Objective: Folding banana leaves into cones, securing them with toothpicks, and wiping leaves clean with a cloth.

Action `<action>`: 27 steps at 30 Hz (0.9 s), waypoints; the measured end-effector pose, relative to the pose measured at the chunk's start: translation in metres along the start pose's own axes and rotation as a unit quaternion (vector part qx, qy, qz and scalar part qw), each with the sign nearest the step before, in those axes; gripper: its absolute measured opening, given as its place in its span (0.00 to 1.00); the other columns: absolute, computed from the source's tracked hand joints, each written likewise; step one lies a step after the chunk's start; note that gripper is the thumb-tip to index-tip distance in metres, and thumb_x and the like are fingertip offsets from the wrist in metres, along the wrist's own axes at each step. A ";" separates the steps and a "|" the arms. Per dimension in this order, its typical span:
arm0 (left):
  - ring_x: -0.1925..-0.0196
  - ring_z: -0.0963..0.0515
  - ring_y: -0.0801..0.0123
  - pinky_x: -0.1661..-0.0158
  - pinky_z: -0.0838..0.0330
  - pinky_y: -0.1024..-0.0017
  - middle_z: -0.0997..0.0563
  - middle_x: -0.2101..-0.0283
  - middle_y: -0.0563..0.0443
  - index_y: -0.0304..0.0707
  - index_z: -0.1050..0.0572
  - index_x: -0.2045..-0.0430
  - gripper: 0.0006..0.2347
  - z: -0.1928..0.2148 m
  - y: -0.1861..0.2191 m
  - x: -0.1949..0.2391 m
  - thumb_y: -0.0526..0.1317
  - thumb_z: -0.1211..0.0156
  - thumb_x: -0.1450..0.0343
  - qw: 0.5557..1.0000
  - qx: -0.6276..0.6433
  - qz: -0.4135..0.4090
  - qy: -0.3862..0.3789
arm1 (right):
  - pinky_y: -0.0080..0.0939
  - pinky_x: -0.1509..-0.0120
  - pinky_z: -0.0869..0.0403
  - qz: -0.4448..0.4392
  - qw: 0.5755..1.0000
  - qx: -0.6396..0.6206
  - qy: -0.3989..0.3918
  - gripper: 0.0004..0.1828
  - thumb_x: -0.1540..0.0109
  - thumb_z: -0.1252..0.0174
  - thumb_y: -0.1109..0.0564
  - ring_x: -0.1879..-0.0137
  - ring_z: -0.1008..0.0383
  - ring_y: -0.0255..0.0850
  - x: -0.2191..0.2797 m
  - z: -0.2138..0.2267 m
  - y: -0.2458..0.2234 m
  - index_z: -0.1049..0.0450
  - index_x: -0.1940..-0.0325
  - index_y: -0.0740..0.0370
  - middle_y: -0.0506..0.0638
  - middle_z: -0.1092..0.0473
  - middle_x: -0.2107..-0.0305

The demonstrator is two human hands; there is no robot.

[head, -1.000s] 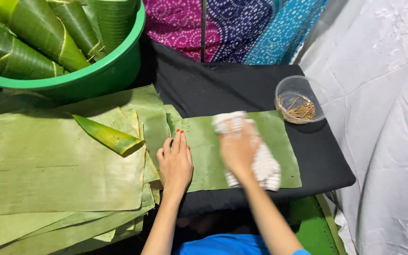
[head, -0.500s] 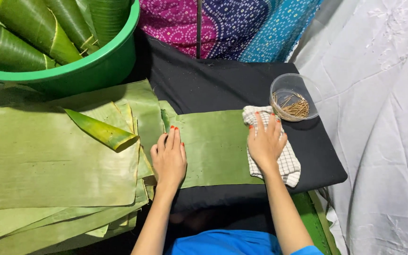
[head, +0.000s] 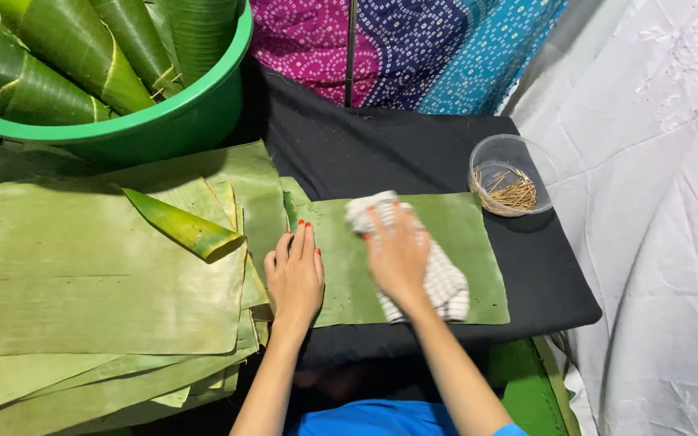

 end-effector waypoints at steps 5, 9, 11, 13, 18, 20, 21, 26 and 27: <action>0.36 0.32 0.64 0.45 0.40 0.61 0.26 0.36 0.57 0.46 0.29 0.38 0.18 0.000 0.000 -0.001 0.43 0.52 0.24 1.000 0.000 0.004 0.000 | 0.71 0.28 0.50 -0.113 0.992 0.049 0.001 0.28 0.31 0.56 0.43 0.21 0.51 0.58 0.001 0.003 0.094 0.38 0.26 0.40 0.62 0.46 0.28; 0.36 0.32 0.64 0.44 0.40 0.60 0.26 0.36 0.57 0.45 0.30 0.38 0.18 -0.005 0.000 0.001 0.42 0.51 0.24 1.000 -0.003 0.011 -0.005 | 0.78 0.31 0.46 -0.100 0.991 0.074 0.053 0.29 0.33 0.50 0.44 0.23 0.48 0.65 0.004 -0.009 0.071 0.36 0.26 0.43 0.68 0.43 0.31; 0.36 0.32 0.63 0.44 0.41 0.61 0.26 0.36 0.57 0.45 0.29 0.38 0.18 -0.007 -0.001 0.001 0.42 0.52 0.24 1.000 -0.003 0.010 -0.005 | 0.78 0.32 0.47 -0.065 0.997 0.032 0.029 0.27 0.33 0.51 0.44 0.23 0.48 0.66 0.006 0.003 0.008 0.33 0.28 0.45 0.69 0.43 0.32; 0.36 0.32 0.63 0.44 0.41 0.61 0.26 0.36 0.57 0.44 0.29 0.38 0.18 -0.008 -0.001 0.002 0.42 0.52 0.24 1.000 -0.003 0.007 -0.005 | 0.77 0.32 0.47 -0.032 0.999 -0.011 0.004 0.26 0.33 0.51 0.45 0.24 0.48 0.67 0.009 0.002 -0.035 0.31 0.31 0.47 0.70 0.42 0.32; 0.36 0.31 0.65 0.44 0.41 0.62 0.26 0.36 0.58 0.46 0.29 0.38 0.18 -0.008 -0.003 0.003 0.43 0.51 0.24 1.000 -0.012 0.006 -0.002 | 0.72 0.27 0.53 0.027 0.996 -0.037 -0.082 0.29 0.31 0.57 0.42 0.21 0.55 0.60 0.006 -0.018 -0.046 0.41 0.24 0.40 0.62 0.49 0.27; 0.36 0.32 0.65 0.43 0.41 0.62 0.26 0.36 0.58 0.46 0.29 0.38 0.18 -0.004 -0.002 0.003 0.43 0.52 0.24 1.000 -0.006 0.010 -0.004 | 0.72 0.29 0.49 0.006 0.999 -0.012 -0.038 0.28 0.33 0.53 0.44 0.23 0.50 0.61 0.001 -0.009 -0.017 0.37 0.27 0.41 0.62 0.45 0.30; 0.36 0.32 0.66 0.43 0.41 0.62 0.25 0.36 0.58 0.47 0.29 0.38 0.18 -0.001 -0.001 0.002 0.44 0.52 0.23 1.000 0.001 0.012 -0.003 | 0.72 0.31 0.44 -0.016 1.000 0.014 0.012 0.27 0.34 0.49 0.45 0.25 0.44 0.61 -0.002 0.002 0.000 0.32 0.30 0.41 0.63 0.40 0.32; 0.36 0.32 0.66 0.43 0.41 0.63 0.26 0.36 0.58 0.46 0.30 0.38 0.18 0.000 -0.001 0.000 0.43 0.52 0.23 1.000 0.001 0.007 -0.003 | 0.66 0.42 0.33 -0.072 0.989 0.098 0.081 0.23 0.36 0.45 0.49 0.35 0.32 0.58 0.006 0.035 0.115 0.25 0.35 0.38 0.59 0.32 0.40; 0.35 0.32 0.66 0.43 0.41 0.62 0.26 0.35 0.58 0.47 0.30 0.37 0.18 0.000 -0.002 0.002 0.43 0.52 0.24 1.000 0.002 0.010 -0.005 | 0.59 0.50 0.24 -0.068 0.983 0.135 0.105 0.22 0.37 0.43 0.52 0.43 0.24 0.54 0.011 0.046 0.134 0.22 0.40 0.35 0.54 0.27 0.46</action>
Point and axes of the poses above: each hand's wrist, its own x-axis away from the middle knuckle, its own z-axis out of the back of the hand, y = z × x, the point moved 10 cm from there along -x, towards the middle knuckle
